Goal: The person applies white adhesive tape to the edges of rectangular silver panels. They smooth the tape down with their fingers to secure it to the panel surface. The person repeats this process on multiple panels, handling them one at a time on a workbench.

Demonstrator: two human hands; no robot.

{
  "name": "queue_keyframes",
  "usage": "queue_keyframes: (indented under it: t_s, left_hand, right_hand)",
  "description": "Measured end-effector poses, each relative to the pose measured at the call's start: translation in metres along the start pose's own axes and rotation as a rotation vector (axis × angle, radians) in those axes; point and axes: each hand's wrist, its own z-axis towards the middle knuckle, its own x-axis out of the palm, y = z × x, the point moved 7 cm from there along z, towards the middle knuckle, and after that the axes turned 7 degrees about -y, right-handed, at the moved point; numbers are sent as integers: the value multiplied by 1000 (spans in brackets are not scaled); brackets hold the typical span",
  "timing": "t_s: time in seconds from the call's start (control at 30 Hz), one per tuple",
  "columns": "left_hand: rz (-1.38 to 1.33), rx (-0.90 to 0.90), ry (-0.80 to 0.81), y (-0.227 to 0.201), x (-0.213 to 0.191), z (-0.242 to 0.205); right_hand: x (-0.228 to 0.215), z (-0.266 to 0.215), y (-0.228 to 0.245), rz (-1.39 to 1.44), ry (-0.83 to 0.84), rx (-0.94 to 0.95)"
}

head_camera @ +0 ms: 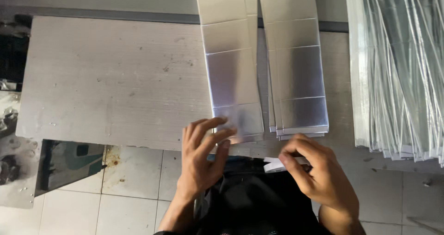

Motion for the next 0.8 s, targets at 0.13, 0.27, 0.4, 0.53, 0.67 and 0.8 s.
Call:
queue_keyframes:
  t_s: [0.13, 0.27, 0.4, 0.53, 0.67, 0.8]
  left_hand:
    - [-20, -160, -6, 26, -17, -12]
    - [-76, -178, 49, 39, -7, -22]
    - [-86, -212, 73, 40, -8, -22]
    - [-80, -206, 78, 38, -9, -20]
    - [-85, -210, 77, 37, -9, -20]
    - [-83, -221, 76, 38, -8, -20]
  right_hand:
    - [38, 25, 17, -18, 103, -32]
    - [65, 43, 27, -264, 88, -36]
    - [82, 49, 32, -348, 88, -78]
    - [83, 48, 30, -351, 69, -76]
    - [83, 47, 27, -391, 59, -71]
    - [84, 47, 27, -406, 48, -97]
